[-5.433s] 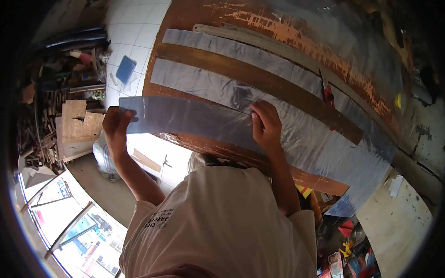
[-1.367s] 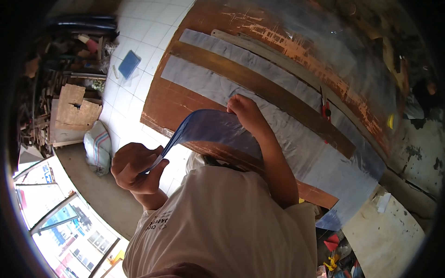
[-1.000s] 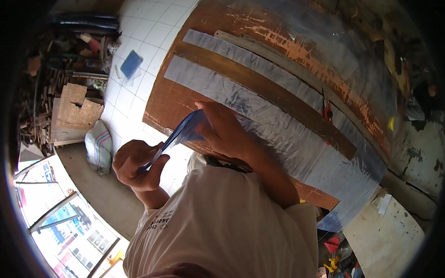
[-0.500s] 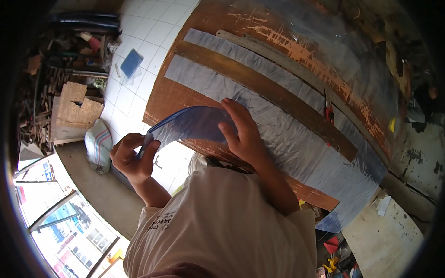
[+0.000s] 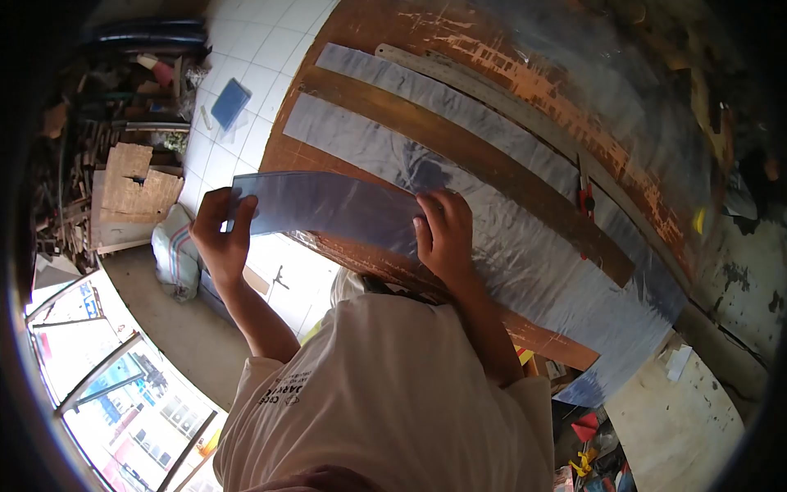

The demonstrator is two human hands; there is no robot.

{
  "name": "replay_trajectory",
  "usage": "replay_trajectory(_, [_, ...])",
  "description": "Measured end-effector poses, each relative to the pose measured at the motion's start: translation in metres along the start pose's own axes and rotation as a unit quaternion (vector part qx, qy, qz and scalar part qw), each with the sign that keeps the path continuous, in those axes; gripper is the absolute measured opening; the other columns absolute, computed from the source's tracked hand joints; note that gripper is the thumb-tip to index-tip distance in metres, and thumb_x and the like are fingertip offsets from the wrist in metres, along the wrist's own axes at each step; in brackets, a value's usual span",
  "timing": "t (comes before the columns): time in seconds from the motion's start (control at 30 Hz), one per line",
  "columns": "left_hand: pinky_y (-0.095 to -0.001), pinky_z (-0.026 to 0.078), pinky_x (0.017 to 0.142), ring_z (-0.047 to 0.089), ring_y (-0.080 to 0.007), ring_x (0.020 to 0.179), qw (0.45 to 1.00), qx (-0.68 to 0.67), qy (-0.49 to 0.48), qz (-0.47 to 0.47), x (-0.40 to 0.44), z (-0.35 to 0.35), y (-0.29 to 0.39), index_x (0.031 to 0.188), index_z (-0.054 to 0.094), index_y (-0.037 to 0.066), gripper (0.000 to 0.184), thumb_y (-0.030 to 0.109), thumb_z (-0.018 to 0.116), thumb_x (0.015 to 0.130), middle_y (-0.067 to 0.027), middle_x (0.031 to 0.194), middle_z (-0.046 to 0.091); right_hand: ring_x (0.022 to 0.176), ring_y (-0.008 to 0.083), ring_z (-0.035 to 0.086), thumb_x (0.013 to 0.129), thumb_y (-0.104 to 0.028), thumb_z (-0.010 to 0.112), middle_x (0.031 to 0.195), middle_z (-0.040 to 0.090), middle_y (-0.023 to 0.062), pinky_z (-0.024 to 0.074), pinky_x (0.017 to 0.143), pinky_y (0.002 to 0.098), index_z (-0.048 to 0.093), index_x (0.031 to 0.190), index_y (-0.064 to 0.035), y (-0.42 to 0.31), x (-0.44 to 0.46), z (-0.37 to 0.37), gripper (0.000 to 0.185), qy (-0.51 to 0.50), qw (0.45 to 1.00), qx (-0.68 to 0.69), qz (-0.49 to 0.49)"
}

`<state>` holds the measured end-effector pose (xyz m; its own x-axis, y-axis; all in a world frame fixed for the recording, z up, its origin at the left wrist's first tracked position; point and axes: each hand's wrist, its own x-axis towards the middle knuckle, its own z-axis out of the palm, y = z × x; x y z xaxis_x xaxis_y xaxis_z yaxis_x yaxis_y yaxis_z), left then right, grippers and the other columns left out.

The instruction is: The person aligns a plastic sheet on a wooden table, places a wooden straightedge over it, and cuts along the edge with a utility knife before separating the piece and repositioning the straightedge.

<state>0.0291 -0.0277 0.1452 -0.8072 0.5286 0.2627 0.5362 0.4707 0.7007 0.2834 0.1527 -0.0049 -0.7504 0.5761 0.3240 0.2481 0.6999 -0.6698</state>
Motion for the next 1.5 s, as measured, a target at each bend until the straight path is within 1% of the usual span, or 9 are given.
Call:
replay_trajectory(0.03, [-0.0254, 0.048, 0.06, 0.063, -0.0108, 0.063, 0.998, 0.047, -0.021, -0.021, 0.007, 0.0, -0.004, 0.094, 0.068, -0.001, 0.02, 0.007, 0.08, 0.081, -0.0104, 0.069, 0.068, 0.115, 0.0386, 0.056, 0.091, -0.017, 0.063, 0.123, 0.059, 0.0177, 0.0422, 0.101, 0.0518, 0.064, 0.125, -0.004, 0.0, 0.001, 0.0, 0.036, -0.001, 1.0, 0.002, 0.0])
replay_trajectory(0.2, [-0.0283, 0.048, 0.061, 0.062, -0.0136, 0.063, 0.99, 0.062, -0.051, -0.116, 0.028, 0.027, -0.042, 0.1, 0.068, -0.003, 0.028, 0.019, 0.077, 0.086, -0.0113, 0.071, 0.068, 0.116, 0.0377, 0.054, 0.092, -0.018, 0.062, 0.122, 0.056, 0.0162, 0.0421, 0.1, 0.0511, 0.063, 0.128, -0.004, 0.004, -0.001, 0.001, 0.039, -0.024, 0.999, -0.039, -0.006])
replay_trajectory(0.3, [-0.0298, 0.049, 0.061, 0.064, -0.016, 0.065, 0.99, 0.048, -0.047, -0.128, 0.036, 0.048, -0.068, 0.105, 0.069, -0.003, 0.032, 0.022, 0.077, 0.087, -0.0112, 0.072, 0.068, 0.118, 0.0375, 0.053, 0.092, -0.019, 0.062, 0.122, 0.056, 0.0151, 0.0416, 0.101, 0.0509, 0.063, 0.129, -0.0037, 0.003, -0.001, 0.001, 0.04, -0.034, 0.998, -0.05, -0.005])
replay_trajectory(0.53, [-0.0362, 0.053, 0.067, 0.068, -0.0215, 0.07, 0.965, 0.073, -0.119, -0.224, 0.054, 0.081, -0.117, 0.119, 0.067, 0.011, 0.043, 0.025, 0.08, 0.081, -0.0154, 0.089, 0.07, 0.12, 0.0368, 0.052, 0.091, -0.018, 0.063, 0.123, 0.056, 0.014, 0.0409, 0.102, 0.0514, 0.062, 0.131, -0.0061, 0.003, -0.001, 0.002, 0.042, -0.044, 0.997, -0.056, 0.005])
replay_trajectory(0.6, [-0.0369, 0.053, 0.067, 0.069, -0.0222, 0.072, 0.952, 0.068, -0.138, -0.263, 0.058, 0.084, -0.12, 0.12, 0.065, 0.015, 0.047, 0.025, 0.083, 0.078, -0.0146, 0.094, 0.07, 0.12, 0.0361, 0.052, 0.09, -0.017, 0.063, 0.123, 0.056, 0.0134, 0.04, 0.103, 0.0516, 0.064, 0.131, -0.0105, 0.004, -0.001, 0.003, 0.041, -0.048, 0.998, -0.049, 0.015])
replay_trajectory(0.8, [-0.0361, 0.054, 0.068, 0.07, -0.0206, 0.074, 0.943, 0.051, -0.142, -0.296, 0.06, 0.086, -0.113, 0.117, 0.067, 0.012, 0.044, 0.022, 0.084, 0.077, -0.0155, 0.095, 0.069, 0.12, 0.0345, 0.052, 0.089, -0.015, 0.064, 0.123, 0.056, 0.0109, 0.0384, 0.104, 0.0511, 0.067, 0.129, -0.0157, 0.001, -0.001, 0.004, 0.04, -0.043, 0.997, -0.061, 0.014])
replay_trajectory(1.03, [-0.0359, 0.055, 0.069, 0.07, -0.0218, 0.077, 0.947, 0.054, -0.139, -0.285, 0.059, 0.088, -0.12, 0.119, 0.067, 0.009, 0.047, 0.022, 0.084, 0.077, -0.0165, 0.099, 0.071, 0.119, 0.0317, 0.053, 0.092, -0.015, 0.061, 0.121, 0.058, 0.0102, 0.0384, 0.103, 0.0481, 0.07, 0.127, -0.012, -0.001, 0.002, 0.001, 0.036, -0.044, 0.997, -0.07, 0.011])
replay_trajectory(1.3, [-0.0378, 0.054, 0.085, 0.069, -0.0259, 0.097, 0.953, 0.074, -0.128, -0.265, 0.058, 0.093, -0.124, 0.119, 0.069, 0.009, 0.046, 0.022, 0.085, 0.078, -0.0142, 0.106, 0.073, 0.117, 0.0321, 0.054, 0.093, -0.017, 0.06, 0.121, 0.058, 0.0108, 0.038, 0.103, 0.0483, 0.069, 0.127, -0.0108, -0.001, 0.002, 0.002, 0.035, -0.039, 0.996, -0.076, 0.004])
replay_trajectory(1.5, [-0.0379, 0.053, 0.087, 0.069, -0.0259, 0.099, 0.955, 0.064, -0.119, -0.264, 0.052, 0.095, -0.132, 0.118, 0.069, 0.01, 0.045, 0.025, 0.083, 0.079, -0.0137, 0.109, 0.074, 0.116, 0.0316, 0.055, 0.094, -0.017, 0.059, 0.121, 0.058, 0.0115, 0.0377, 0.103, 0.0477, 0.068, 0.127, -0.0082, -0.006, 0.006, 0.0, 0.035, -0.044, 0.995, -0.086, 0.008])
